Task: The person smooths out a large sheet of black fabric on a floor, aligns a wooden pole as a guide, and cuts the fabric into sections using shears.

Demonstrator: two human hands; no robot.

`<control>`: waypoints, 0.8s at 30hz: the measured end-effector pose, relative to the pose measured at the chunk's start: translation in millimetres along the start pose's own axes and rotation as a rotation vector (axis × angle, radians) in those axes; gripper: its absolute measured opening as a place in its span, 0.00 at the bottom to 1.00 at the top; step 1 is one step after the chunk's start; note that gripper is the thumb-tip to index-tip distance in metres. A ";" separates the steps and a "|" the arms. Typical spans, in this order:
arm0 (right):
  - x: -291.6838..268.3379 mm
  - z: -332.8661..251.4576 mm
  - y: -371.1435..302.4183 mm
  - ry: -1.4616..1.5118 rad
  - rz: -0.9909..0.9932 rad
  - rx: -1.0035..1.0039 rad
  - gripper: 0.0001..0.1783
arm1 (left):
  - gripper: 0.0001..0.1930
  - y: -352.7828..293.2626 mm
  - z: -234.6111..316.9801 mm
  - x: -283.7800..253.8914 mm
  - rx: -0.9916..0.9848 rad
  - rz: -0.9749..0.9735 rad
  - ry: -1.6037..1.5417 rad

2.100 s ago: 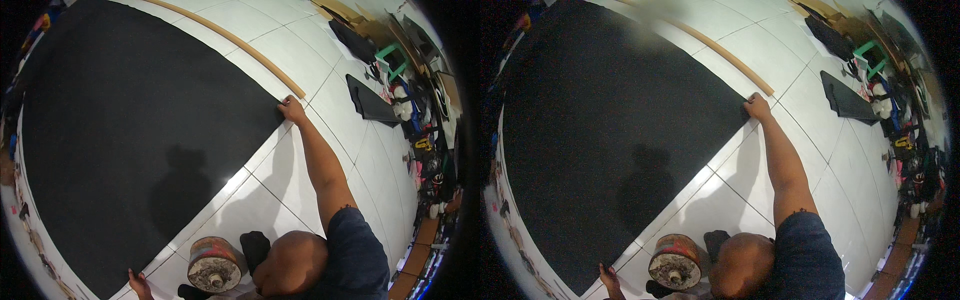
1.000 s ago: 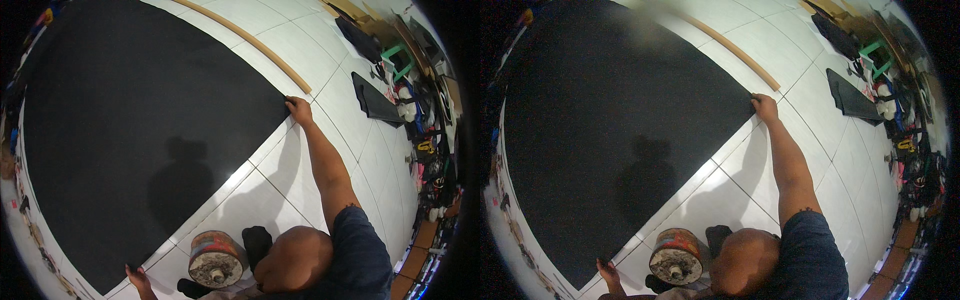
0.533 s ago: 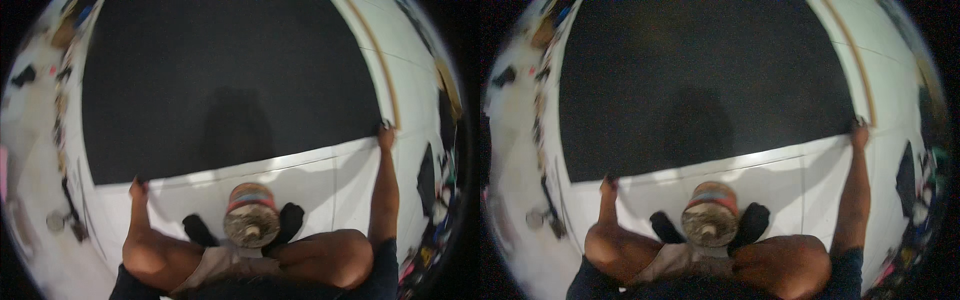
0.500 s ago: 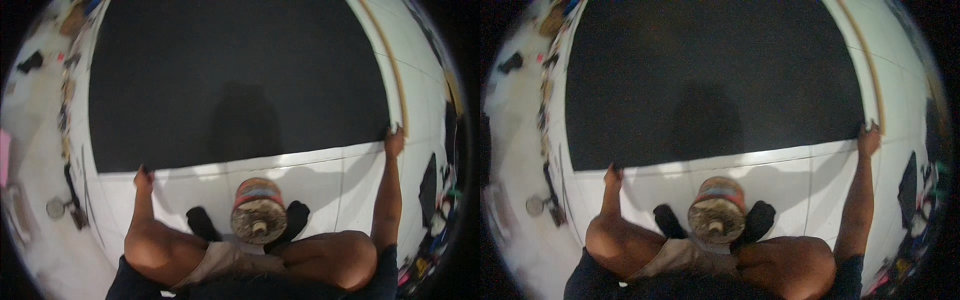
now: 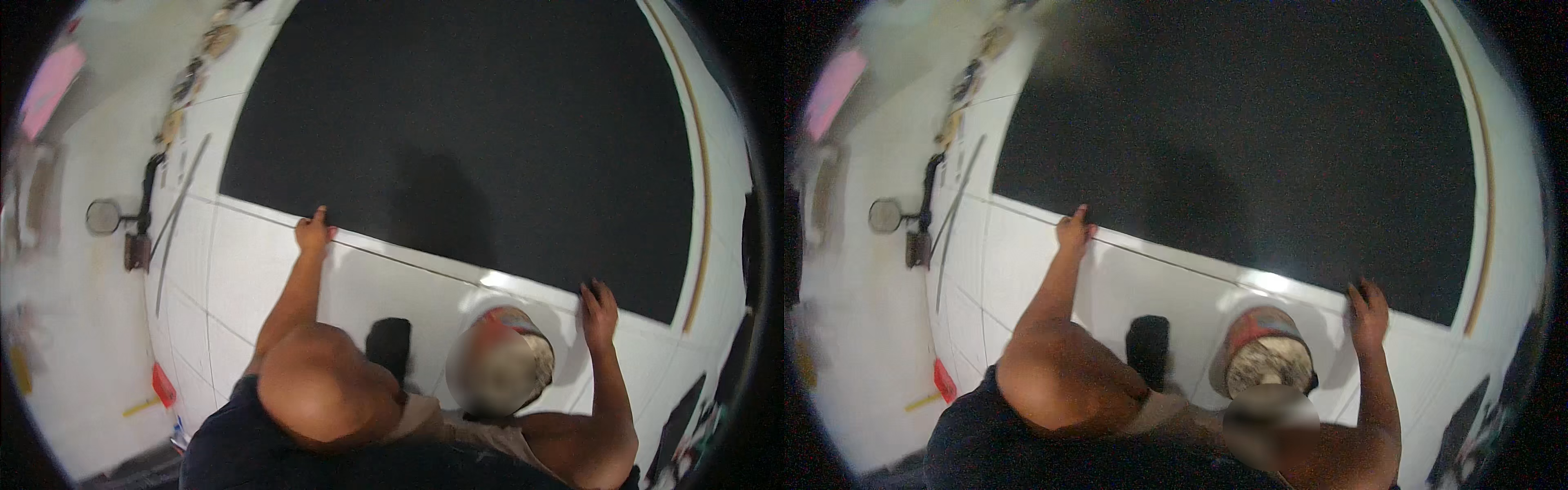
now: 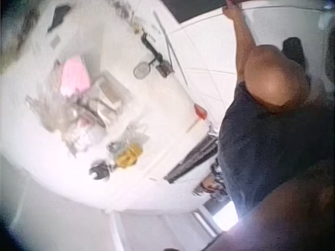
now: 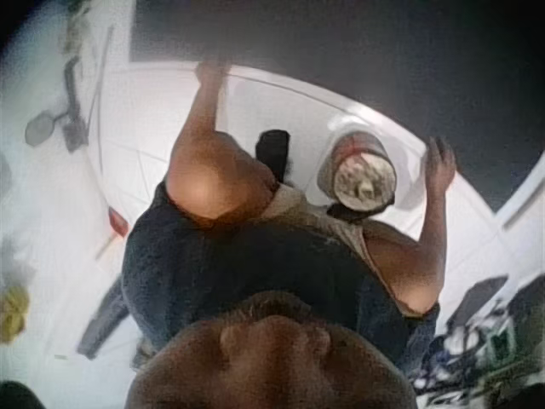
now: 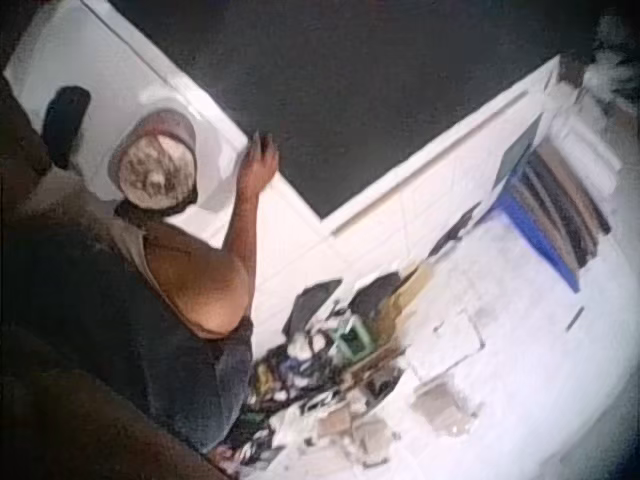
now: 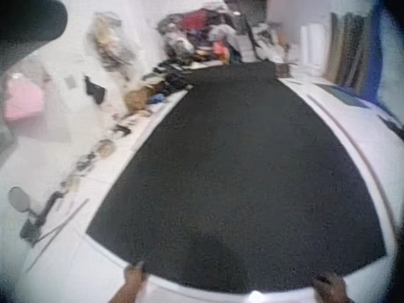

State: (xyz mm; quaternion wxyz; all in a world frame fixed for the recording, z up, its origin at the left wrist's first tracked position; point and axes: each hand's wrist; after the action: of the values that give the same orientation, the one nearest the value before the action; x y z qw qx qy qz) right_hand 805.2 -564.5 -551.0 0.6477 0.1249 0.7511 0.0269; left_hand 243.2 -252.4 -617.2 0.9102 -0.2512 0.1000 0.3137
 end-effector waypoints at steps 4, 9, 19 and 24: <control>4.2 12.9 -15.3 -0.009 -0.066 0.070 0.18 | 0.18 48.4 18.6 0.9 0.034 0.192 0.207; 17.3 5.4 -9.8 0.074 -0.140 0.071 0.18 | 0.17 123.4 3.5 -51.5 0.121 0.396 0.551; 4.8 3.6 2.0 0.065 -0.124 -0.050 0.14 | 0.22 109.7 20.6 -41.8 0.149 0.426 0.507; 12.0 9.3 16.3 -0.118 -0.129 -0.228 0.20 | 0.25 -20.6 31.4 -29.9 0.896 -0.130 0.725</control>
State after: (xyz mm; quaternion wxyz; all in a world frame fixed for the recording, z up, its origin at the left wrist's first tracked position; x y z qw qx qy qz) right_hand 815.3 -547.2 -560.9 0.7012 0.0035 0.7102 0.0631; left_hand 233.3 -265.5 -572.2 0.8528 0.0617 0.5127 0.0781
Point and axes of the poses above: each hand's wrist, its own y-axis towards the middle knuckle, its own x-axis out of the palm, z = x × y, and after that the axes turned 8 degrees about z, right-handed
